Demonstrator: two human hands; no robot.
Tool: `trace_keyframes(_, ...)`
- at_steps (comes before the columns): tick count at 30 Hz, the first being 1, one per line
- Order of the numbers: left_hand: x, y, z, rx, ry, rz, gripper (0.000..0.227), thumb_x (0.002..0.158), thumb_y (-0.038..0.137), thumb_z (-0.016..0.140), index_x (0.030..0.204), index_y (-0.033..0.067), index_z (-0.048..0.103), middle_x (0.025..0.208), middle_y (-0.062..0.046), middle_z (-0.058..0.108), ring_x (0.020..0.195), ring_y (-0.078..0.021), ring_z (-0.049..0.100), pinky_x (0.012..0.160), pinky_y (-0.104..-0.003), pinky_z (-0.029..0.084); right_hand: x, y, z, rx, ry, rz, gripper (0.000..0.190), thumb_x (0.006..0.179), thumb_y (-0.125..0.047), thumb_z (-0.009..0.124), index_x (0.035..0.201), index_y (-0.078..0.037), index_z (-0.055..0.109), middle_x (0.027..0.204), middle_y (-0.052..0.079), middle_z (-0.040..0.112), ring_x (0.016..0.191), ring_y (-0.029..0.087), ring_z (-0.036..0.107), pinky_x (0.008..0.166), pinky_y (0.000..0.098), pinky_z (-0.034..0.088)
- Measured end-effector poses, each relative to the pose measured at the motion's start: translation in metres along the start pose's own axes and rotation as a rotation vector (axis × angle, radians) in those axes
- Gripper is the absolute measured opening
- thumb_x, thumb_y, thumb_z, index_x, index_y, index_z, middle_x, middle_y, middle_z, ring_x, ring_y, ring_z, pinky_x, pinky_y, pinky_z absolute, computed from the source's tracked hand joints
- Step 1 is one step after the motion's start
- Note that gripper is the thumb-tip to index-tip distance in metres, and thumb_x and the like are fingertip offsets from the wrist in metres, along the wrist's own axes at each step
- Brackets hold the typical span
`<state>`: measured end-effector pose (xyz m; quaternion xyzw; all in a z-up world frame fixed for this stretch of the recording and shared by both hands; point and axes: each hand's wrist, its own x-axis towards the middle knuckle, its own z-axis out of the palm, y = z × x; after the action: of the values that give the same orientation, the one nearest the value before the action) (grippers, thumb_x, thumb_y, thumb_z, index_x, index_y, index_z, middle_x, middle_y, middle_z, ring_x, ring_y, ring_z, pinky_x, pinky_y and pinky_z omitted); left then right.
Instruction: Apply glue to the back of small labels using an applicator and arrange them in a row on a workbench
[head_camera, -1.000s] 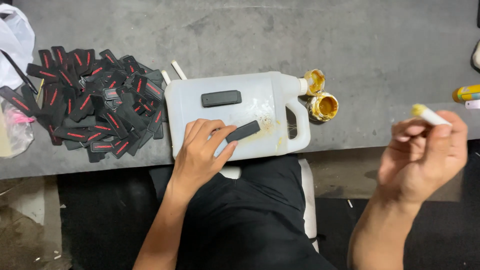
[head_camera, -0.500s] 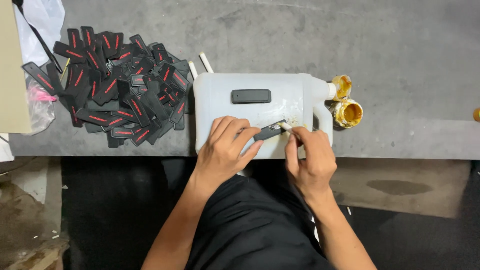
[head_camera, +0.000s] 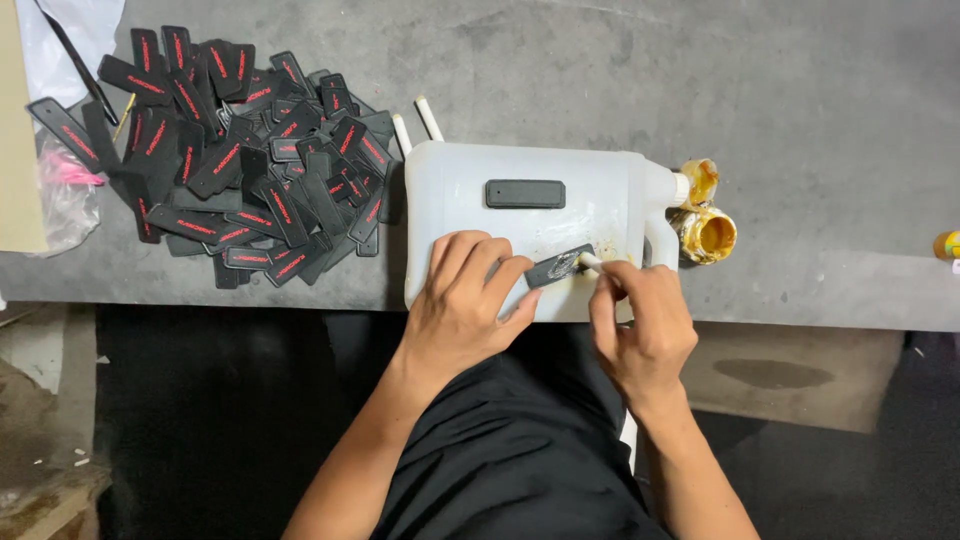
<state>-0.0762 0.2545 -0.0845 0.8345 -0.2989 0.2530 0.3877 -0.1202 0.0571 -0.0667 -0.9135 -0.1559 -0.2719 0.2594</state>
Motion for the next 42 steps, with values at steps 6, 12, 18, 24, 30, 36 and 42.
trace_keyframes(6,-0.002,-0.002,0.001,-0.038,0.010,-0.025,0.018,0.085,0.014,0.076,0.097,0.0052,0.067,0.086,-0.009,0.053,0.084,-0.0298,0.059,0.082,-0.044,0.053,0.003,-0.008,0.006,0.003,-0.013,-0.002,0.008,0.091,0.006,0.070,0.096,0.000,0.074,0.068,0.009,0.060,0.059,0.027,0.055,0.063,0.0367,0.051)
trace_keyframes(12,-0.003,-0.003,0.002,-0.062,0.020,-0.042,0.018,0.084,0.014,0.077,0.096,0.0056,0.066,0.086,-0.008,0.054,0.084,-0.0297,0.060,0.082,-0.044,0.053,0.007,-0.014,0.009,0.006,-0.030,-0.010,0.010,0.092,0.006,0.068,0.097,0.001,0.074,0.069,0.010,0.060,0.059,0.028,0.055,0.062,0.0375,0.051)
trace_keyframes(18,-0.003,-0.003,0.003,-0.055,0.022,-0.037,0.015,0.084,0.013,0.077,0.092,0.0054,0.066,0.085,-0.008,0.055,0.083,-0.0293,0.060,0.082,-0.044,0.053,0.004,0.010,-0.003,-0.112,0.000,-0.009,0.011,0.092,0.009,0.069,0.100,0.003,0.074,0.072,0.010,0.060,0.062,0.026,0.055,0.064,0.0369,0.050)
trace_keyframes(24,-0.002,-0.003,0.002,-0.071,0.011,-0.034,0.016,0.085,0.012,0.077,0.093,0.0053,0.066,0.085,-0.008,0.055,0.083,-0.0291,0.060,0.082,-0.044,0.053,0.007,0.003,0.000,0.016,-0.044,-0.037,0.013,0.090,0.007,0.069,0.100,0.001,0.075,0.073,0.010,0.062,0.063,0.027,0.056,0.065,0.0367,0.051)
trace_keyframes(30,-0.002,-0.002,0.001,-0.060,0.006,-0.032,0.016,0.084,0.011,0.078,0.093,0.0056,0.066,0.085,-0.008,0.055,0.083,-0.0289,0.060,0.082,-0.044,0.053,0.009,0.018,-0.006,-0.047,-0.011,-0.081,0.013,0.091,0.012,0.067,0.099,0.004,0.074,0.075,0.012,0.060,0.065,0.028,0.055,0.067,0.0392,0.051)
trace_keyframes(36,-0.002,-0.003,0.002,-0.059,0.000,-0.029,0.016,0.085,0.012,0.078,0.093,0.0051,0.066,0.085,-0.009,0.055,0.083,-0.0301,0.060,0.083,-0.045,0.053,0.009,0.031,-0.013,-0.016,-0.029,-0.119,0.013,0.089,0.011,0.067,0.096,0.003,0.074,0.075,0.012,0.060,0.064,0.030,0.055,0.067,0.0413,0.051)
trace_keyframes(42,-0.002,-0.003,0.002,-0.069,-0.003,-0.023,0.015,0.087,0.013,0.077,0.093,0.0049,0.066,0.085,-0.009,0.056,0.083,-0.0304,0.059,0.082,-0.045,0.053,0.010,0.041,-0.012,0.076,-0.071,-0.140,0.013,0.090,0.012,0.065,0.095,0.003,0.073,0.074,0.013,0.059,0.063,0.032,0.054,0.066,0.0428,0.051)
